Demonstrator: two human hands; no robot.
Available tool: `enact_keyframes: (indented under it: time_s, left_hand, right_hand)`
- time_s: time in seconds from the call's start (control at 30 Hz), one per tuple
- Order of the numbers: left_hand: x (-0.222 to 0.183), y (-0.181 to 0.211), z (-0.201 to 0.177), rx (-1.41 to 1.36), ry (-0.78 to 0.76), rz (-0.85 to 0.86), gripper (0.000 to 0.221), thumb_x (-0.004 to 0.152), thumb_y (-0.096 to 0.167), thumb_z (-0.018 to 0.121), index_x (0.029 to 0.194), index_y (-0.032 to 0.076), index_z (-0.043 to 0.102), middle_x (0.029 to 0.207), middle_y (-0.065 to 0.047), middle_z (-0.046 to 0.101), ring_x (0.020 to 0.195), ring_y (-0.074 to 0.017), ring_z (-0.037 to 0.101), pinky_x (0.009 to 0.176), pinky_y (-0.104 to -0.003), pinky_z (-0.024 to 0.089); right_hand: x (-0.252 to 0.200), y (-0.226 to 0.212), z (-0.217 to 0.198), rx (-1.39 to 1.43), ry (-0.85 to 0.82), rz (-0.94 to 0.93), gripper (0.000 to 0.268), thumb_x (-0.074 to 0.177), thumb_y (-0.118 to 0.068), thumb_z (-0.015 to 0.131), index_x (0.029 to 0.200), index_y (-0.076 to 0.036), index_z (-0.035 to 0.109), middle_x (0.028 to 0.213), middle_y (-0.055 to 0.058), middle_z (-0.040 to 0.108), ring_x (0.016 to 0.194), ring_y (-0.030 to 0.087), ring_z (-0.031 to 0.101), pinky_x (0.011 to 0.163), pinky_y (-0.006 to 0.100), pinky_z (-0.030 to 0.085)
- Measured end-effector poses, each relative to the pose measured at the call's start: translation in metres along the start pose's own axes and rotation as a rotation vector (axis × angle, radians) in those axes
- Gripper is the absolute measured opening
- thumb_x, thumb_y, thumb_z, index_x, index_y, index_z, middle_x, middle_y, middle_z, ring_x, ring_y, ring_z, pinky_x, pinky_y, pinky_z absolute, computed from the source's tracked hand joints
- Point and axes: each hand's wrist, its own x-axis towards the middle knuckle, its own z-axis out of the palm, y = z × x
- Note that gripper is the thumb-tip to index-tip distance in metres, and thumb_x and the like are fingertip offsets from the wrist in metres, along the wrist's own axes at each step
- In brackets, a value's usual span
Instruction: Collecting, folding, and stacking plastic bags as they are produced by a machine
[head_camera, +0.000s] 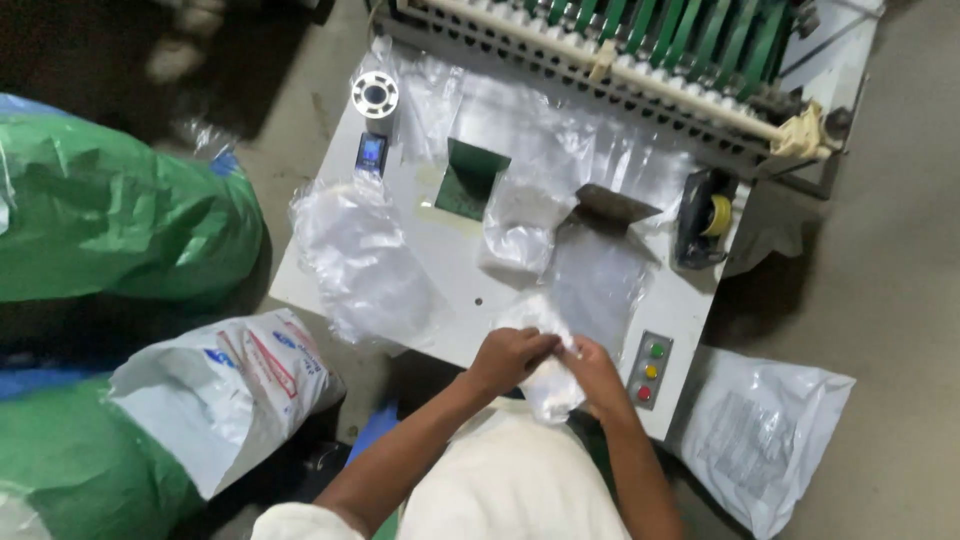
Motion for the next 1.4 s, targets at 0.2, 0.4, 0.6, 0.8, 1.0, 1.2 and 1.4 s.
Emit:
enact_keyframes:
  time_s: [0.2, 0.4, 0.6, 0.8, 1.0, 1.2, 1.4]
  left_hand:
    - [0.03, 0.031, -0.016, -0.453, 0.039, -0.584, 0.018, 0.105, 0.033, 0.061, 0.113, 0.02, 0.072, 0.073, -0.003, 0.07, 0.066, -0.0227, 0.071, 0.063, -0.035, 0.058]
    - [0.055, 0.099, -0.019, -0.895, -0.283, -0.438, 0.019, 0.104, 0.03, 0.063, 0.108, 0.013, 0.07, 0.08, -0.017, 0.073, 0.084, -0.0396, 0.073, 0.076, -0.047, 0.058]
    - [0.054, 0.034, 0.061, -0.792, -0.146, -0.77, 0.029, 0.104, 0.038, 0.063, 0.119, 0.014, 0.069, 0.109, -0.016, 0.075, 0.104, -0.0344, 0.073, 0.088, -0.045, 0.059]
    - [0.081, 0.0, 0.085, -0.289, -0.118, -1.178, 0.084, 0.097, 0.054, 0.065, 0.145, -0.01, 0.036, 0.144, -0.037, 0.043, 0.14, -0.051, 0.038, 0.118, -0.062, 0.026]
    - [0.085, -0.021, 0.113, -0.7, -0.324, -1.259, 0.117, 0.084, 0.076, 0.072, 0.154, -0.009, 0.033, 0.154, -0.032, 0.042, 0.147, -0.0465, 0.035, 0.12, -0.058, 0.022]
    - [0.085, 0.006, 0.035, -1.129, -0.172, -0.886, 0.054, 0.09, 0.041, 0.083, 0.128, 0.004, 0.071, 0.123, -0.019, 0.072, 0.12, -0.033, 0.064, 0.11, -0.05, 0.043]
    - [0.056, 0.047, -0.056, -0.827, -0.562, -0.431, 0.071, 0.087, 0.032, 0.076, 0.146, 0.007, 0.045, 0.147, -0.016, 0.054, 0.132, -0.035, 0.054, 0.111, -0.046, 0.043]
  right_hand:
    - [0.006, 0.037, 0.007, 1.205, -0.057, 0.117, 0.035, 0.098, -0.002, 0.055, 0.133, 0.0, 0.062, 0.123, 0.016, 0.069, 0.11, 0.029, 0.067, 0.104, 0.046, 0.047]
    - [0.006, 0.125, 0.011, 1.01, 0.02, 0.041, 0.026, 0.105, -0.012, 0.049, 0.124, -0.007, 0.065, 0.099, 0.005, 0.068, 0.104, 0.018, 0.066, 0.103, 0.038, 0.05]
    - [0.046, 0.16, -0.031, 0.589, 0.195, 0.016, 0.029, 0.095, -0.013, 0.063, 0.12, -0.003, 0.073, 0.097, 0.008, 0.076, 0.098, 0.021, 0.073, 0.097, 0.036, 0.056]
    - [0.093, 0.147, -0.068, 0.525, 0.68, -0.083, 0.033, 0.09, 0.006, 0.059, 0.123, 0.002, 0.057, 0.114, 0.018, 0.071, 0.093, 0.023, 0.071, 0.074, 0.032, 0.06]
    - [0.136, 0.129, -0.073, 0.221, 0.466, 0.252, 0.104, 0.082, -0.06, 0.085, 0.157, -0.007, 0.036, 0.144, 0.021, 0.054, 0.135, 0.032, 0.054, 0.114, 0.05, 0.041]
    - [0.105, 0.101, -0.113, 0.991, 0.076, 0.223, 0.062, 0.104, -0.035, 0.059, 0.16, -0.023, 0.034, 0.168, 0.007, 0.032, 0.154, 0.026, 0.032, 0.124, 0.044, 0.023]
    - [0.079, 0.209, -0.14, 0.873, -0.484, 0.331, 0.035, 0.089, -0.019, 0.065, 0.117, 0.002, 0.069, 0.103, 0.016, 0.071, 0.082, 0.033, 0.068, 0.064, 0.046, 0.054]
